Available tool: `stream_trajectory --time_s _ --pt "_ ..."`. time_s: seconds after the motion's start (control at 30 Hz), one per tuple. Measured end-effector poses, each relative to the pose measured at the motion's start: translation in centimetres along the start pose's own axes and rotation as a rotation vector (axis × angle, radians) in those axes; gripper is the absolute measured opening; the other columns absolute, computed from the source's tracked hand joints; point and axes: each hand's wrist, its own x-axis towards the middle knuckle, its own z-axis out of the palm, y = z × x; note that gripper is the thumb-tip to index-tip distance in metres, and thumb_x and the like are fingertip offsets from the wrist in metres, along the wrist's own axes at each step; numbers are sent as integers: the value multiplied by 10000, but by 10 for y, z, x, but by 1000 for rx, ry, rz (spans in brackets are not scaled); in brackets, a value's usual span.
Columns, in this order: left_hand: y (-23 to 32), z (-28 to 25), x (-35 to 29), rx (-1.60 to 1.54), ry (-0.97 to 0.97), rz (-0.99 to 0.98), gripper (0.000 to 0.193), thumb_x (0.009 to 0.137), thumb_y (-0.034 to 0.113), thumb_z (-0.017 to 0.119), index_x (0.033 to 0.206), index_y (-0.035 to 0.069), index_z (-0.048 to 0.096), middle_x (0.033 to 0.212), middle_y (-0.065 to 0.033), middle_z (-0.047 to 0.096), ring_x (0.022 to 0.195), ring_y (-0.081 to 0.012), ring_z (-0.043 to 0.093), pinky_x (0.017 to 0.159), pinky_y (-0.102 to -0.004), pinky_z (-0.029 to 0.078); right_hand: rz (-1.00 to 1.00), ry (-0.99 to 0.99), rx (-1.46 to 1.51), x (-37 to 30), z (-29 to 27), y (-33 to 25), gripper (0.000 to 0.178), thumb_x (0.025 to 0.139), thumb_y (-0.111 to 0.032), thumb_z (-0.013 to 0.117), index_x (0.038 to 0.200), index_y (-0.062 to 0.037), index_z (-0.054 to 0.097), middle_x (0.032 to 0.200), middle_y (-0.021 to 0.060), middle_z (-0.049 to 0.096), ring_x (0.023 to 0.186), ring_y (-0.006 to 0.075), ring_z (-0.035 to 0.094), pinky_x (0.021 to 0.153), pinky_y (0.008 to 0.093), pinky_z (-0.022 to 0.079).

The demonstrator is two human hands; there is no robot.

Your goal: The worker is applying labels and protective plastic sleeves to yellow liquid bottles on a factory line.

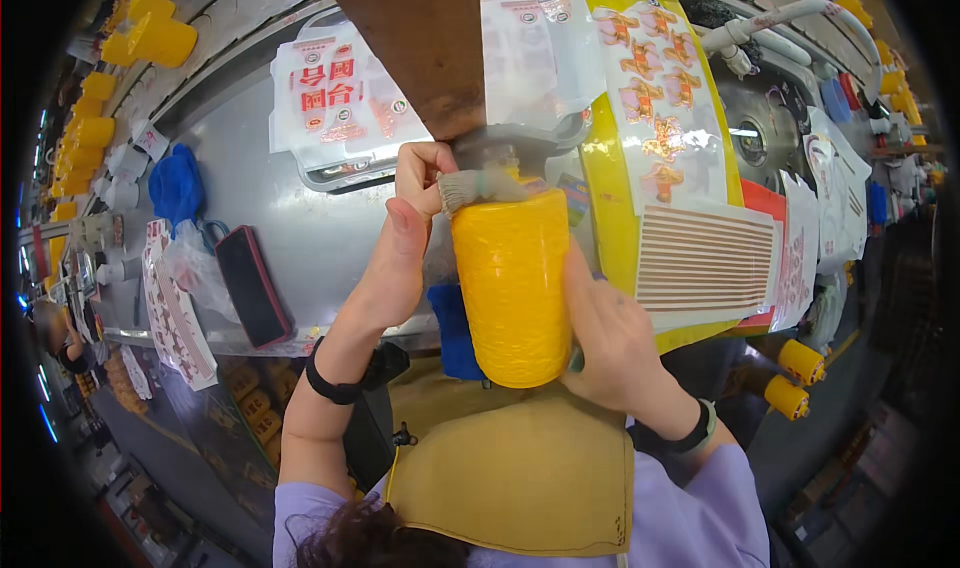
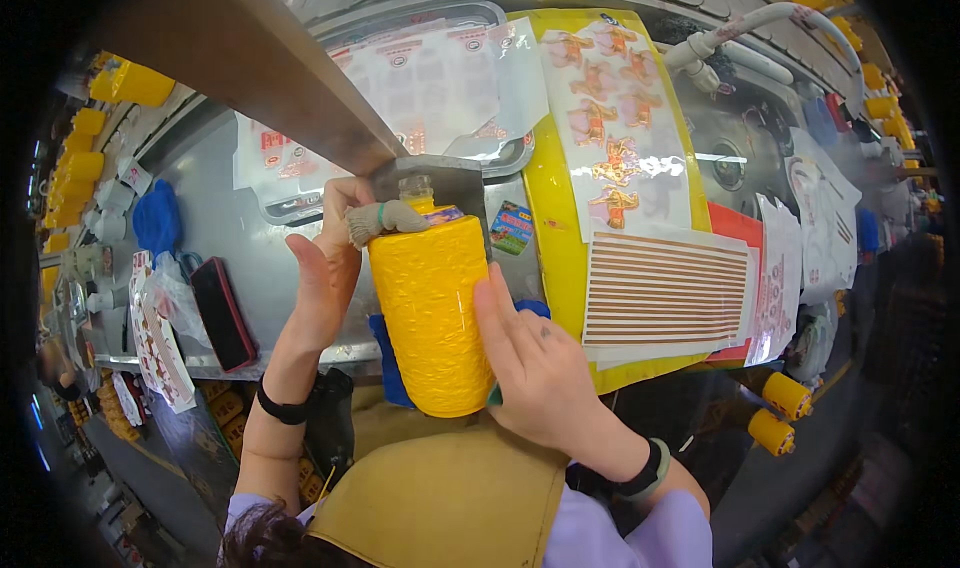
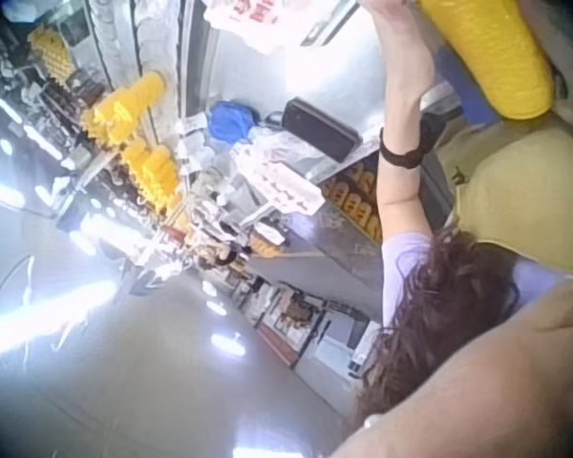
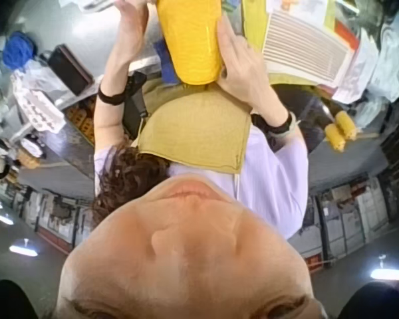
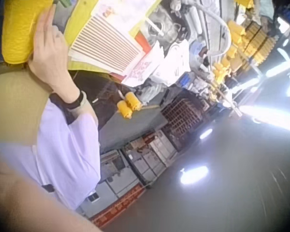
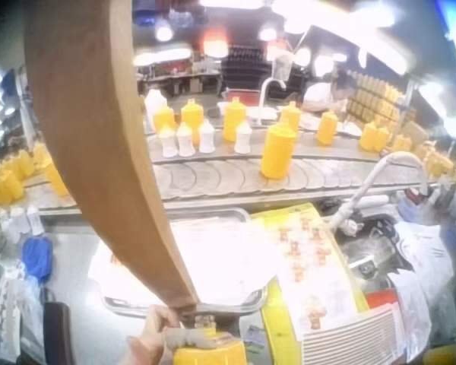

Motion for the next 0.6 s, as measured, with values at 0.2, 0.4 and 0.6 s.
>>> stream_trajectory --time_s 0.2,0.4,0.6 --pt "-1 1 0 -73 19 -4 1177 897 887 -15 1232 -4 678 1201 -38 329 1329 -169 340 1222 -386 147 -46 75 -165 4 0 -11 875 681 -53 739 1472 153 426 1447 377 516 746 249 580 694 310 503" --pt "2 2 -1 -94 20 -54 1048 905 888 11 1266 36 503 1184 -21 361 1321 -153 363 1202 -369 165 -33 59 -159 -6 8 -6 749 700 40 649 1414 185 473 1453 387 504 711 249 576 663 331 482" --pt "1 -2 1 -134 67 0 1003 932 868 33 1259 38 491 1220 -22 413 1300 -147 375 1185 -342 172 141 -2 -38 -4 11 -4 988 701 -159 836 1508 153 360 1569 337 402 914 315 662 746 336 531"
